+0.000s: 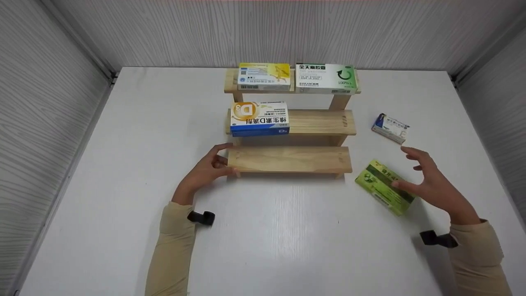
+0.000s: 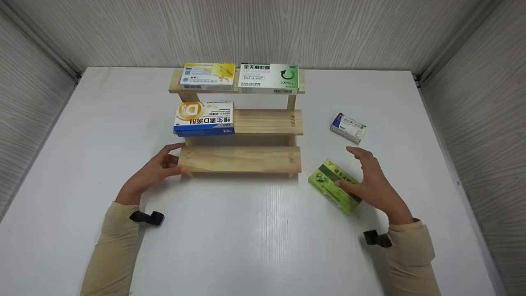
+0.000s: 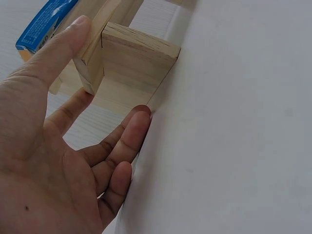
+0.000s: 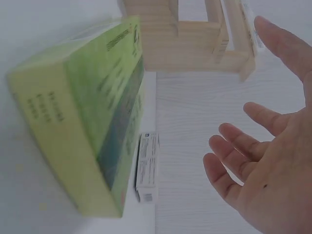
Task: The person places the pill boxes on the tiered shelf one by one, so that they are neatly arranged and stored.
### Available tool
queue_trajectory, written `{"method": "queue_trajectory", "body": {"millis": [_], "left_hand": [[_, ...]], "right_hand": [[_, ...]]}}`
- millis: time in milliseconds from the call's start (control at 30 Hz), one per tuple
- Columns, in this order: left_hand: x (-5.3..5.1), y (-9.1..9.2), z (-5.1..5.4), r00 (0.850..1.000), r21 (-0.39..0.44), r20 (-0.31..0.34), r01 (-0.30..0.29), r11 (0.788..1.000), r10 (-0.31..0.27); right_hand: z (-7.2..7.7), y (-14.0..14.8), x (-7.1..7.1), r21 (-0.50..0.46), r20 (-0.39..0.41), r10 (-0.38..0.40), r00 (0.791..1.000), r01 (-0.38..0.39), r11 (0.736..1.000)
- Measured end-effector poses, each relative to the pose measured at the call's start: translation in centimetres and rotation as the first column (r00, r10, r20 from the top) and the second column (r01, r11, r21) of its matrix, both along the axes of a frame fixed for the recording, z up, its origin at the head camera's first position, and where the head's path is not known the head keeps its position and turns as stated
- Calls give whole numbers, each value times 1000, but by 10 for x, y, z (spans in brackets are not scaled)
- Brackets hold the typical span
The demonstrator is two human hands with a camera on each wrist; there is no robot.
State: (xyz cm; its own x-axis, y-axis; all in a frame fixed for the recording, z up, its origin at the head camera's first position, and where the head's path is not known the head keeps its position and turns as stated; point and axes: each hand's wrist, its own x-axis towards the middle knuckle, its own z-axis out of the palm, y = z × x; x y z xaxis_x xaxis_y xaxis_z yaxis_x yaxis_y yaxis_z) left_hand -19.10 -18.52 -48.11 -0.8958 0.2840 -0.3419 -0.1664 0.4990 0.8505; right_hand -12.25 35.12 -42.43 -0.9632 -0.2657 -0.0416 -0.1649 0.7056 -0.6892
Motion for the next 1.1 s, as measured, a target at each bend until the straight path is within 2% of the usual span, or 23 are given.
{"method": "queue_trajectory", "body": {"millis": [133,333,600,933,1033,1100], "left_hand": [[-1,-1,0,1000,-4,5,0,1000,0],[-1,0,2,1000,-6,-5,0,1000,0],[0,-1,-1,1000,23,-18,6,1000,-6],[0,0,-1,1000,20,-8,6,1000,-6],[6,3,14,1000,18,-1,12,1000,-12],[6,4,17,1000,11,11,13,1000,-14]], "right_hand": [[-10,16,14,28,86,-56,995,54,998],[-28,30,29,45,158,-77,984,71,996],[-37,28,37,90,229,-89,969,70,993],[-38,17,34,177,222,-92,971,53,983],[-38,17,33,193,211,-89,973,48,980],[-38,17,34,200,192,-80,978,41,979]]}}
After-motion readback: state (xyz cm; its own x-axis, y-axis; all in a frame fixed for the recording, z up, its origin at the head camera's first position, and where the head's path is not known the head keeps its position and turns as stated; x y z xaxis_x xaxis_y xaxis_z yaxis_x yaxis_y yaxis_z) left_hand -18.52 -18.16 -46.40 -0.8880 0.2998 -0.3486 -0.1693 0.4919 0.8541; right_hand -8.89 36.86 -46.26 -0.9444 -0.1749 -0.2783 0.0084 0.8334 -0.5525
